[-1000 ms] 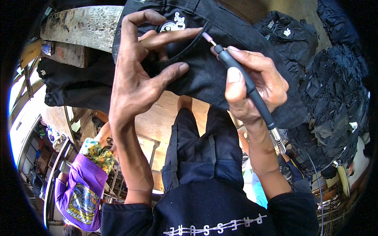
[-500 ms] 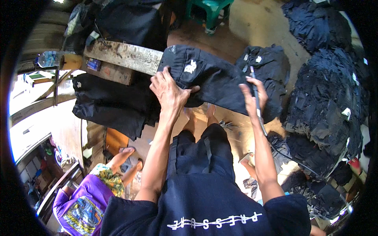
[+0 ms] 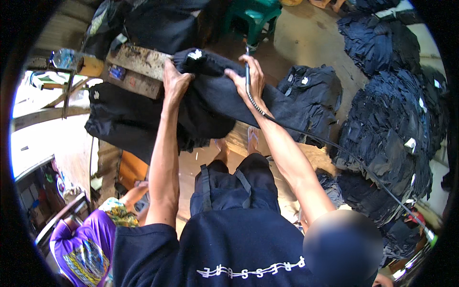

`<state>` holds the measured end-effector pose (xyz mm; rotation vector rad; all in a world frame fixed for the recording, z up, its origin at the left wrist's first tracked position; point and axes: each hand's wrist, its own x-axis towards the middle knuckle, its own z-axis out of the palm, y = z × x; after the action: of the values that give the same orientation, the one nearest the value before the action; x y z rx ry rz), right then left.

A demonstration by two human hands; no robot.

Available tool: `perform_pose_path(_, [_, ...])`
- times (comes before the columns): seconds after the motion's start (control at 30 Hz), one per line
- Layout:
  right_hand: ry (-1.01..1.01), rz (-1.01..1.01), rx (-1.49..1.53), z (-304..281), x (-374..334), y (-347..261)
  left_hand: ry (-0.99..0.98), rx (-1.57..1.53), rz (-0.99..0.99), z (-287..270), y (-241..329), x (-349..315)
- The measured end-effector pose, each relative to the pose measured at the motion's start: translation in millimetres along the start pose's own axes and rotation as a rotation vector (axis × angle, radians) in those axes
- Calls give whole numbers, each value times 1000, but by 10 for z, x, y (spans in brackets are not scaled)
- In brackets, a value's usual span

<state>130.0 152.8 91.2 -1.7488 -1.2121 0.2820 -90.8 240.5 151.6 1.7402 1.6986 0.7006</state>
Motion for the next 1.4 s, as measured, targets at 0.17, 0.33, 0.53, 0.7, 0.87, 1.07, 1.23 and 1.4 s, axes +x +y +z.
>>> perform_pose_path(0.17, [-104,-154,261,-515,-6,54,262,256,569,352,-70,-544])
perform_pose_path(0.33, [-412,-320,223,-803,-257,294,295,408,394,817,-94,-352])
perform_pose_path(0.53, [-445,-543,177,-309,-11,299,217,343,109,826,-252,-78])
perform_pose_path(0.7, [-471,-540,151,-183,64,248,246,325,145,840,-279,-65])
perform_pose_path(0.87, [-487,-527,178,-169,70,273,257,319,171,814,-244,-57])
perform_pose_path(1.07, [-447,-523,189,-197,54,334,277,338,170,878,-231,-89])
perform_pose_path(1.23, [-489,-496,197,-324,23,353,302,377,197,906,-213,-81])
perform_pose_path(1.4, [-493,-483,189,-381,4,368,281,379,156,920,-213,-109])
